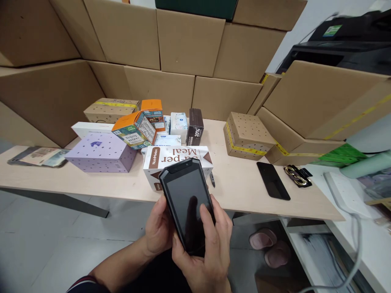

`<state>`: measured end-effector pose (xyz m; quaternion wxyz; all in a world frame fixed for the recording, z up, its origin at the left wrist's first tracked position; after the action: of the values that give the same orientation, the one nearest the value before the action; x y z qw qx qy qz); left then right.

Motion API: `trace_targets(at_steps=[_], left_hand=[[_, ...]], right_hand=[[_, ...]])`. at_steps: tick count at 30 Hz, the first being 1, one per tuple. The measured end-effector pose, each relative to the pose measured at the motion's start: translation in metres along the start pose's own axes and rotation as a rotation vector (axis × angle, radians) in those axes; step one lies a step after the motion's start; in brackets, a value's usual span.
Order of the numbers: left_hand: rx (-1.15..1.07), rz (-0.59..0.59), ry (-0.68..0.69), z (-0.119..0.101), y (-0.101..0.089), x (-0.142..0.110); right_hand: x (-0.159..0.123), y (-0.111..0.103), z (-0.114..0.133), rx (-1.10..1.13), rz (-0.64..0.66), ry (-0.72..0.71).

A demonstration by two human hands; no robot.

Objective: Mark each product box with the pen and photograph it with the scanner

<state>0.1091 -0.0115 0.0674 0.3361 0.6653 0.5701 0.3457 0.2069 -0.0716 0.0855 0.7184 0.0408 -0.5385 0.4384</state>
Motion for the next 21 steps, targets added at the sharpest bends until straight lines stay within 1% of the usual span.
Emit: trace_targets(at_steps=[6,12,16,19,21], left_hand=[[0.037,0.003,0.032,-0.002,-0.001,0.001],[0.044,-0.026,-0.029,0.003,-0.003,0.002],[0.072,-0.042,-0.017,0.003,-0.004,0.003],[0.103,-0.026,0.009,0.002,-0.002,0.004],[0.101,0.013,0.016,0.002,0.002,0.005]], right_hand=[[-0.001,0.001,0.000,0.009,0.001,0.011],[-0.002,0.001,-0.003,0.036,0.001,0.029],[-0.004,0.000,-0.006,0.046,-0.007,0.040],[-0.006,-0.001,-0.009,0.066,-0.024,0.049],[-0.007,-0.002,-0.011,0.067,-0.043,0.054]])
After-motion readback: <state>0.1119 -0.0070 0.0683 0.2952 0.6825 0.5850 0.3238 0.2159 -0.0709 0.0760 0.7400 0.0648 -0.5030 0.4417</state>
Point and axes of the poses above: each hand's wrist, its own x-axis towards the middle knuckle, its own y-axis out of the palm, z = x × y, the point moved 6 cm from there along x, towards the middle knuckle, and after that the axes turned 1 degree about y, right-handed, at the moved point
